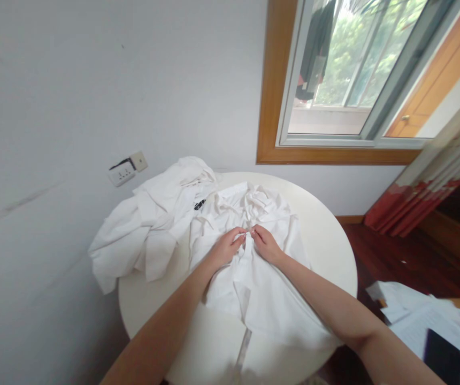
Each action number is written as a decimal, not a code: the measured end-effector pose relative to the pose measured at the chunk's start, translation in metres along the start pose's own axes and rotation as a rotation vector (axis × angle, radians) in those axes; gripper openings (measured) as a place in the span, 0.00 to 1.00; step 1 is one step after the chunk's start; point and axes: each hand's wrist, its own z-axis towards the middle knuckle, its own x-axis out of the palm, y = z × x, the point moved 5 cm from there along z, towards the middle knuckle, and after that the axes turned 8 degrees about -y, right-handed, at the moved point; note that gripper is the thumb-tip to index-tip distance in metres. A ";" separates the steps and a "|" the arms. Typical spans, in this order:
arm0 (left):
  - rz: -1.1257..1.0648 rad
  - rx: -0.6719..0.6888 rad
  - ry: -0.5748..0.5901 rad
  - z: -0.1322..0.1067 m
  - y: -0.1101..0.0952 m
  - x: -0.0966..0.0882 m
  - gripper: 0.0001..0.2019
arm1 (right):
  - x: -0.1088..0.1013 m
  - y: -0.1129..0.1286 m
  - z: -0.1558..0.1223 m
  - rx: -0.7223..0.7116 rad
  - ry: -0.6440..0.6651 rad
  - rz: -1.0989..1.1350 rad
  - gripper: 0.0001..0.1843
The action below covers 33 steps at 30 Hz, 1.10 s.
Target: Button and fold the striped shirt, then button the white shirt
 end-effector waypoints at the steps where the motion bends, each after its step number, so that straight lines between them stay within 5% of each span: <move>1: -0.001 -0.016 0.000 0.000 0.001 0.000 0.13 | -0.001 0.001 0.000 0.007 0.002 0.021 0.13; 4: 0.002 -0.031 -0.008 0.000 0.002 -0.001 0.13 | -0.007 0.005 -0.001 0.030 0.029 0.102 0.07; 7: 0.009 -0.011 -0.032 -0.001 0.000 -0.003 0.12 | -0.014 0.011 -0.001 -0.028 0.125 0.103 0.15; 11: -0.003 0.001 -0.055 -0.001 -0.003 -0.003 0.12 | -0.015 0.021 -0.001 -0.206 0.247 -0.039 0.22; 17: 0.060 0.009 -0.011 0.000 -0.003 0.000 0.12 | -0.009 0.029 0.001 -0.312 0.260 -0.264 0.16; 27: 0.070 0.045 -0.065 0.005 0.005 -0.003 0.11 | -0.007 0.025 -0.004 -0.070 0.080 -0.280 0.11; 33: 0.038 -0.065 -0.038 0.005 0.003 -0.007 0.15 | -0.008 0.014 -0.003 -0.010 0.061 -0.127 0.06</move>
